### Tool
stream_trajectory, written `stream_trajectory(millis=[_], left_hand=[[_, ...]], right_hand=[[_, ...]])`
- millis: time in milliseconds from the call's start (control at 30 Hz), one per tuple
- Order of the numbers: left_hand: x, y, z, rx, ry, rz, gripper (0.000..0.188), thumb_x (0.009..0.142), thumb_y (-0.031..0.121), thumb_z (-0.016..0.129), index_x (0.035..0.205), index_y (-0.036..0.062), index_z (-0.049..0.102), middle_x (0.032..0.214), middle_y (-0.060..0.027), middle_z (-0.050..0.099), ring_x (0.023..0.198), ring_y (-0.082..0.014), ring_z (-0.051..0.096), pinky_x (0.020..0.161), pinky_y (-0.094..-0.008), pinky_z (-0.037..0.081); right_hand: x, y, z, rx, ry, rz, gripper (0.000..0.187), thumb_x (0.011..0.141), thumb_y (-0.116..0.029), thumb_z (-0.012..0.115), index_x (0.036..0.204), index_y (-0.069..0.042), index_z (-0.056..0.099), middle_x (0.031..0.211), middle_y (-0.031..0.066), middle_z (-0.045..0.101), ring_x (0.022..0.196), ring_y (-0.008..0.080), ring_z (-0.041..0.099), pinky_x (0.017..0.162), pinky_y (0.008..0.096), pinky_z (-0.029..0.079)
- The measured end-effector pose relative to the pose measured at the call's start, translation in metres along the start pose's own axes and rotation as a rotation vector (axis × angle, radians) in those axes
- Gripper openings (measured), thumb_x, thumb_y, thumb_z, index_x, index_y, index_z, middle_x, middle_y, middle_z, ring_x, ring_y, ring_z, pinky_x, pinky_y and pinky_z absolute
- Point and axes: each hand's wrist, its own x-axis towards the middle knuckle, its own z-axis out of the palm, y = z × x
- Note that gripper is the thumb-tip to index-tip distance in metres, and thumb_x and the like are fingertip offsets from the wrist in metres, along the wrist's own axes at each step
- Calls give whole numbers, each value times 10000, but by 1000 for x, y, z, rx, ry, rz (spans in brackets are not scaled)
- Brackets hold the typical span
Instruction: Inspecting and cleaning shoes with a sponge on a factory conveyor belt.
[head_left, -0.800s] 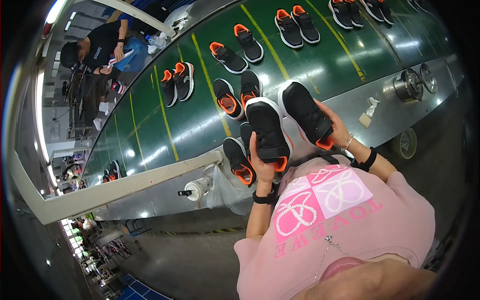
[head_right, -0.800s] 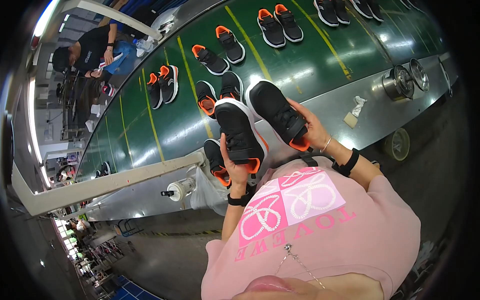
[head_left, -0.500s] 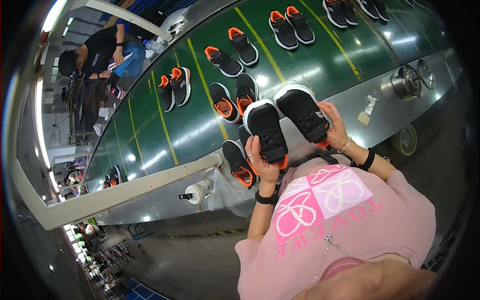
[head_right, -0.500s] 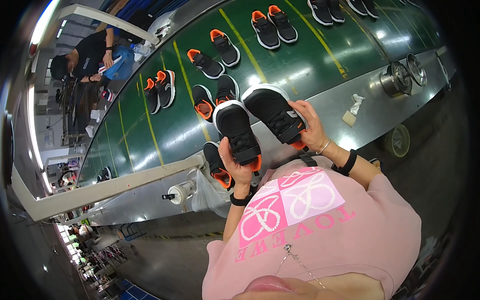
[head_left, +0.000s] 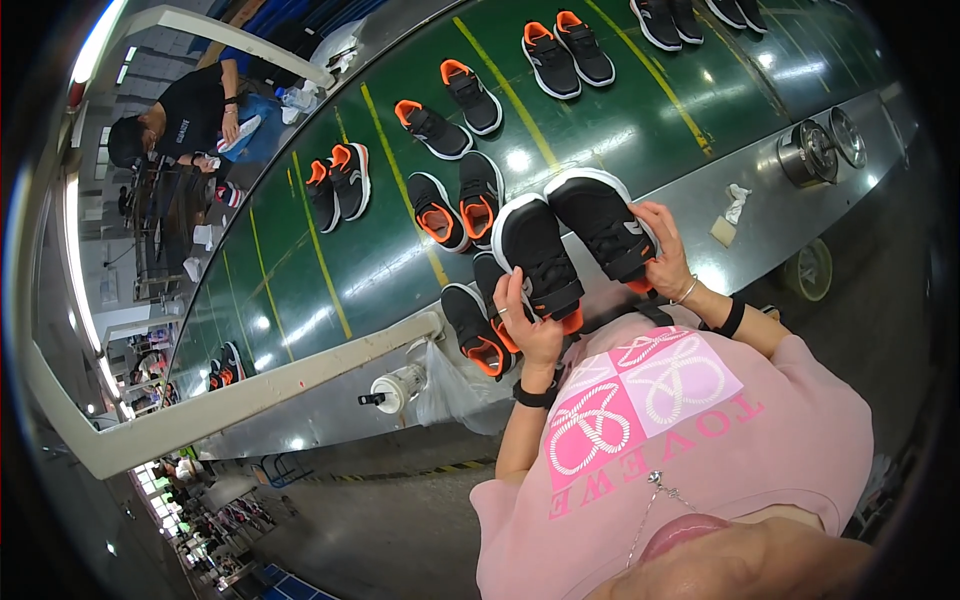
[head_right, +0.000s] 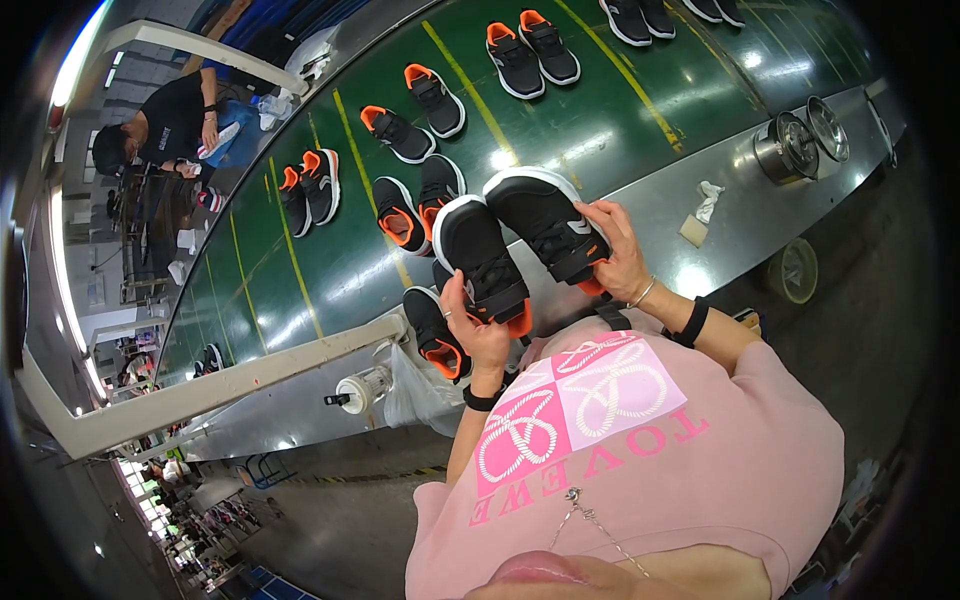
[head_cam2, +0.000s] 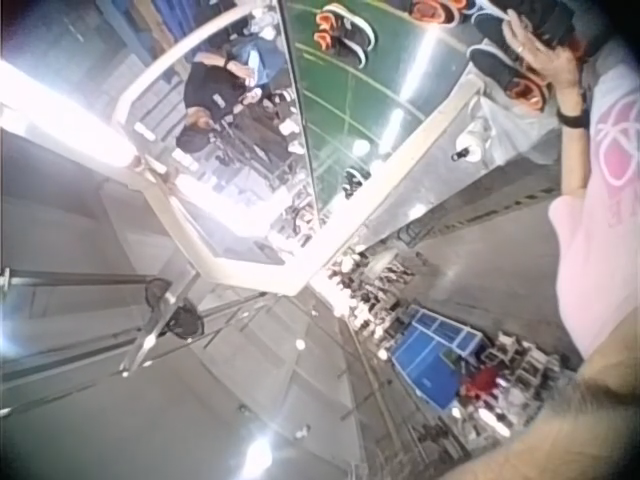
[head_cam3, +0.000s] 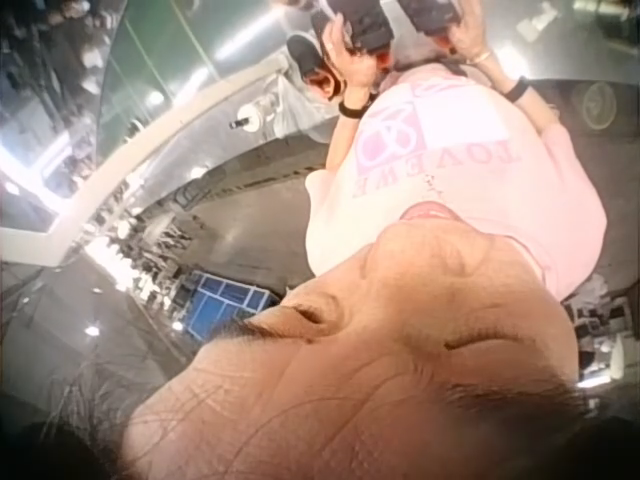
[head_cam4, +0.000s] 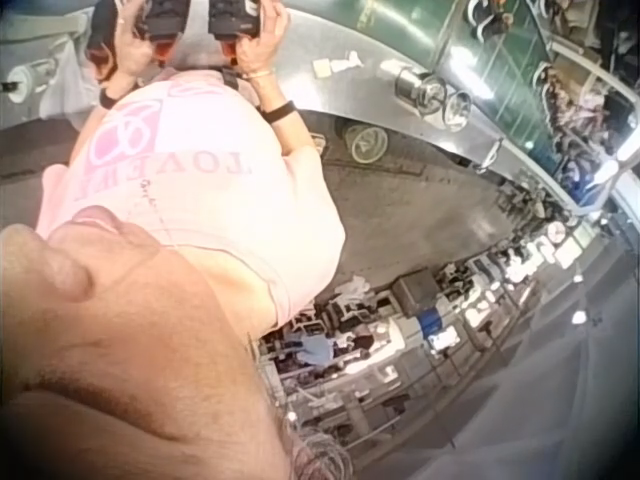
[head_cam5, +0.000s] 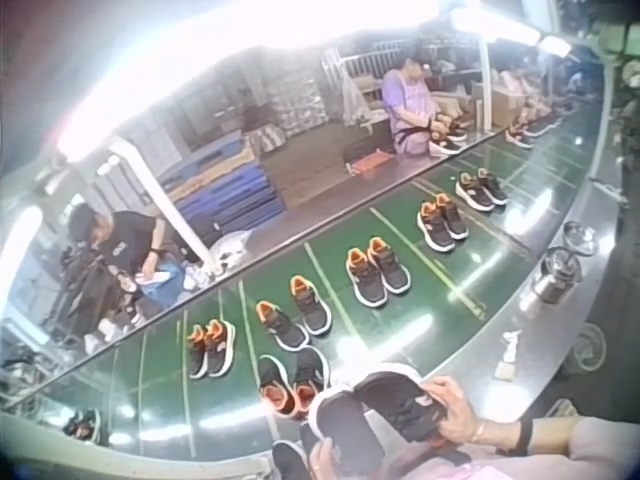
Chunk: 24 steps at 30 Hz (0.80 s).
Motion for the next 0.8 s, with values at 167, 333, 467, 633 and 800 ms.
stream_trajectory(millis=[167,333,467,633,800], left_hand=[[-6,-22,15,-254,-253,-305,802,774,15,747,1496,57,398,1195,-87,622,995,-167,629,830,-291,505],[-11,-48,36,180,-758,-560,824,833,136,682,1527,3,259,1029,-282,662,920,-387,674,783,-437,538],[-32,-68,36,211,-718,-482,748,851,158,647,1484,-26,292,1073,-291,663,985,-455,645,863,-501,513],[-14,-22,19,277,-600,-376,550,887,176,629,1398,59,463,1031,-256,677,934,-433,655,801,-501,527],[-23,-5,20,245,-818,-145,508,825,234,740,1306,161,596,931,-200,616,906,-388,632,757,-467,518]], right_hand=[[-11,22,8,133,-119,228,689,748,-77,684,1411,-84,498,1210,175,540,1128,340,542,1008,361,424],[-38,73,8,-174,-577,531,683,885,-279,641,1437,41,400,1169,289,637,1066,440,626,919,434,493],[-45,69,10,-120,-566,489,732,878,-333,676,1431,60,400,1026,276,671,960,428,657,857,428,514],[-45,71,6,-117,-623,491,727,876,-320,671,1437,58,405,906,224,689,768,331,677,725,404,526],[-57,93,13,179,-670,585,611,885,-144,572,1437,57,407,868,176,688,724,232,683,688,342,554]])
